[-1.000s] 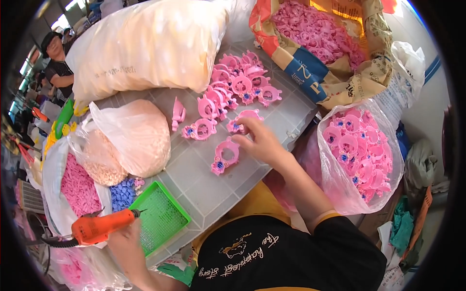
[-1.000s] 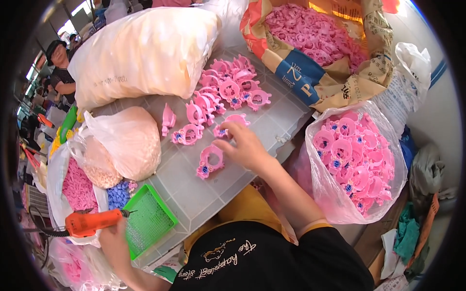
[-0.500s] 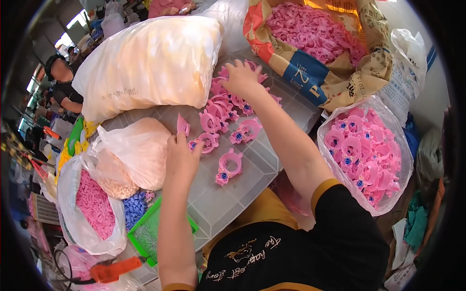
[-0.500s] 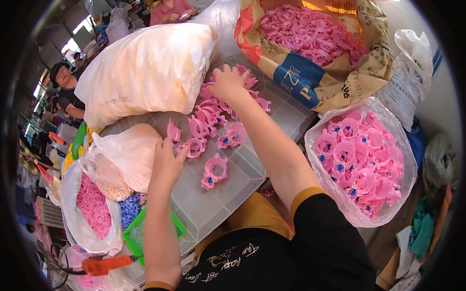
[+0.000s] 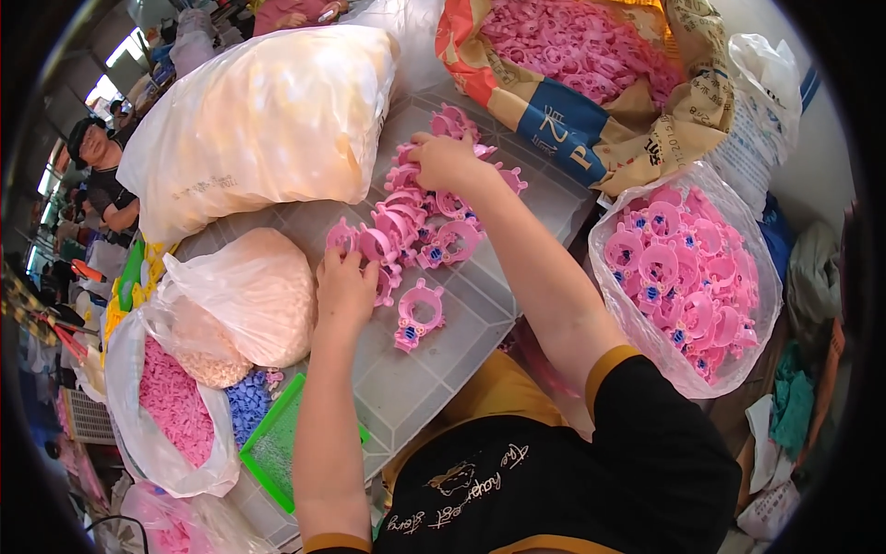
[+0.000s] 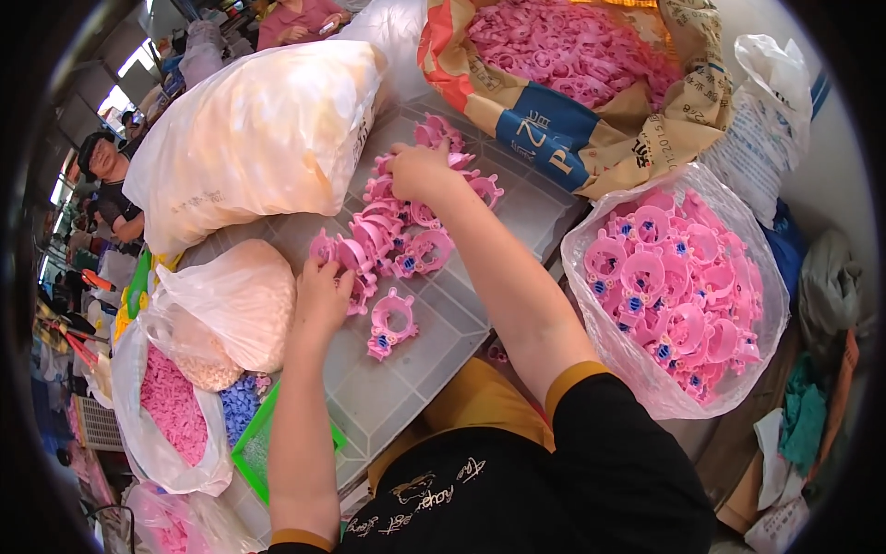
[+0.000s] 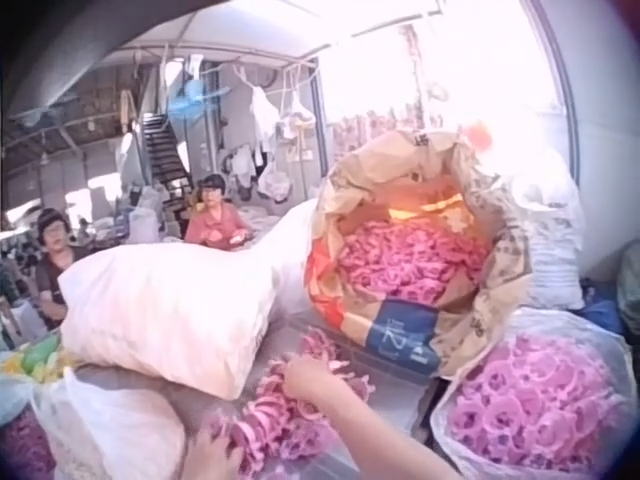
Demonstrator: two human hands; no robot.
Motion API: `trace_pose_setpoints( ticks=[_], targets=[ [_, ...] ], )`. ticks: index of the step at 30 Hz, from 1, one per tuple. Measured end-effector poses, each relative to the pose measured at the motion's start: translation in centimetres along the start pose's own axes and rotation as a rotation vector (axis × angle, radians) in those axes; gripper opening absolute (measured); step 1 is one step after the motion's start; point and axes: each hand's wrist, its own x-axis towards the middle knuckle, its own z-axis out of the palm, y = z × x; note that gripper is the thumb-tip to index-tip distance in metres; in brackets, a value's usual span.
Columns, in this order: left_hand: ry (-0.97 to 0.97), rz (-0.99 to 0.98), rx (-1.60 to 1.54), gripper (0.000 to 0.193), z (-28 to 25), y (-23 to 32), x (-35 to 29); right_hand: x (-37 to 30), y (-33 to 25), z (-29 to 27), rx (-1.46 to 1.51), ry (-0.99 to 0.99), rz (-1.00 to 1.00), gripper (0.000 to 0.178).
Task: Assembling small pink plastic toys using a hot glue gun to attach components.
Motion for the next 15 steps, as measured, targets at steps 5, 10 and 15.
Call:
trace_pose_setpoints(
  ticks=[5, 10, 15],
  targets=[
    [-0.043, -0.084, 0.142, 0.036, -1.0, 2.0, -3.9, -3.5, -1.4, 0.6, -0.018, 0.068, -0.118, 0.037],
    [-0.064, -0.05, 0.215, 0.032, -1.7, 1.7, -6.7, -5.9, -2.9, 1.8, -0.032, 0.098, -0.257, 0.036],
    [-0.024, 0.0, 0.214, 0.028, -2.1, 1.2, -8.7, -6.4, -3.5, 1.7, 0.044, 0.131, -0.438, 0.036]
  ],
)
